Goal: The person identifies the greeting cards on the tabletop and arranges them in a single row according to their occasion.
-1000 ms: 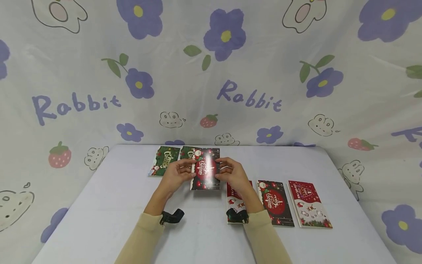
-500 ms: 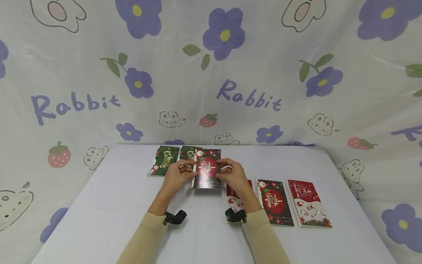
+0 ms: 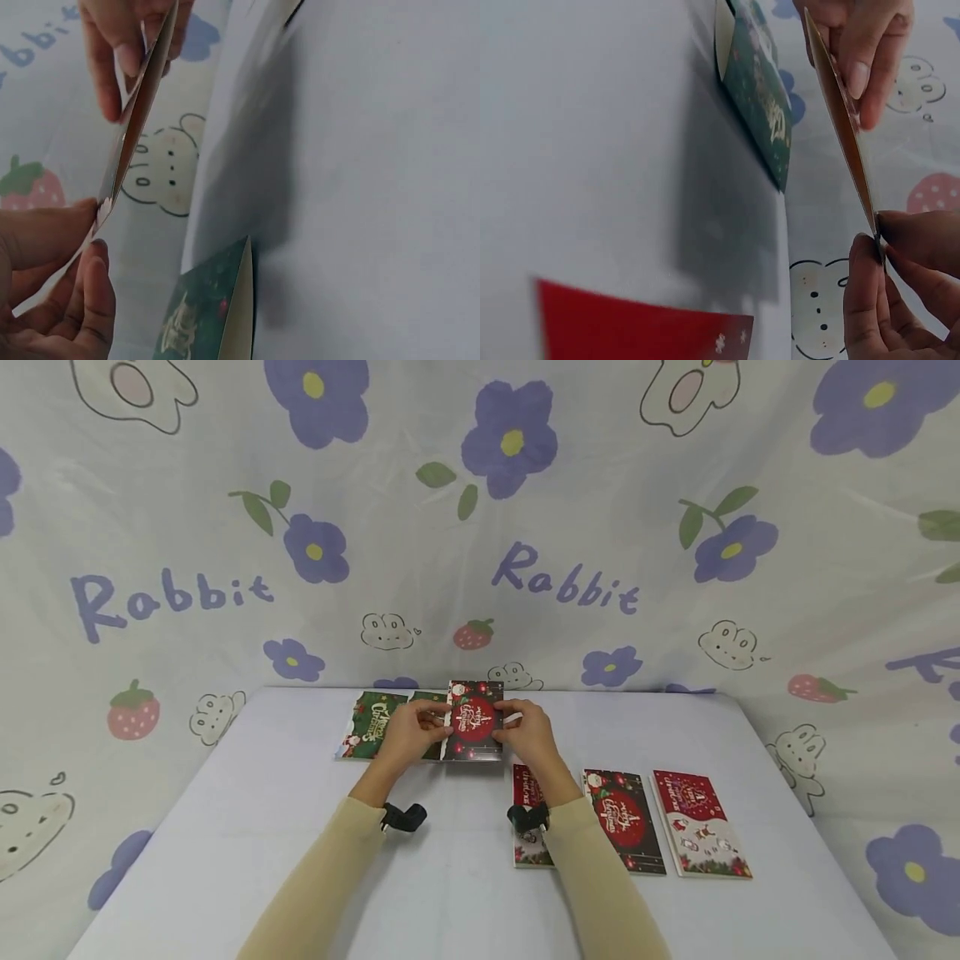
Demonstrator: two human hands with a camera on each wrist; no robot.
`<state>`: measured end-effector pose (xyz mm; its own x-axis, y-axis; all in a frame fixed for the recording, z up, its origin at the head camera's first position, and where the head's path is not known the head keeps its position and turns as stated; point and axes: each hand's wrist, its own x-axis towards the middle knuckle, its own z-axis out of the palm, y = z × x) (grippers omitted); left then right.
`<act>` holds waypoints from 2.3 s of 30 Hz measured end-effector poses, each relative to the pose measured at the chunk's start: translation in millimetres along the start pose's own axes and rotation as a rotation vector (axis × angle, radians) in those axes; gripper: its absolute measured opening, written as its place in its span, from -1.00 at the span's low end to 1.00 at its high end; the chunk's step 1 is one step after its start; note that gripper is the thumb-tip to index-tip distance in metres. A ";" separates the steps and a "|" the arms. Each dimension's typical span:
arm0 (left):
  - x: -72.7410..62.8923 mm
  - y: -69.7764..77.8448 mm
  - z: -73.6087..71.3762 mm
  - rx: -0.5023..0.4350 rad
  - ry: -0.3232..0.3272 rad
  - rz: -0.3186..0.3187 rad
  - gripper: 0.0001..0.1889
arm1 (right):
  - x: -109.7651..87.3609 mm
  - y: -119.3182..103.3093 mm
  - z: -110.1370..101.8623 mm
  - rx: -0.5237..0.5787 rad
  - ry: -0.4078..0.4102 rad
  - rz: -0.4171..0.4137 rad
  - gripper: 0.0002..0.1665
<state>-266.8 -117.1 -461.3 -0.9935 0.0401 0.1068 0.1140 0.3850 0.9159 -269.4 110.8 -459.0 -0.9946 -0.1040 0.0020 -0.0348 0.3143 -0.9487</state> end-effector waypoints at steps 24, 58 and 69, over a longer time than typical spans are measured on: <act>26.9 -22.4 23.4 0.208 -0.031 -0.034 -0.68 | 29.2 15.9 10.5 -0.190 -0.003 0.117 -0.38; 26.7 -21.8 30.1 0.278 -0.038 -0.050 -0.64 | 34.3 10.3 21.0 -0.504 -0.009 0.119 -0.39; 27.7 -23.3 30.6 0.252 -0.042 -0.050 -0.66 | 34.9 8.6 20.2 -0.526 -0.042 0.146 -0.38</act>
<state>-297.2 -96.7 -491.6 -0.9978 0.0514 0.0429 0.0653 0.6048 0.7937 -302.5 90.8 -473.4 -0.9883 -0.0586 -0.1405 0.0478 0.7567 -0.6520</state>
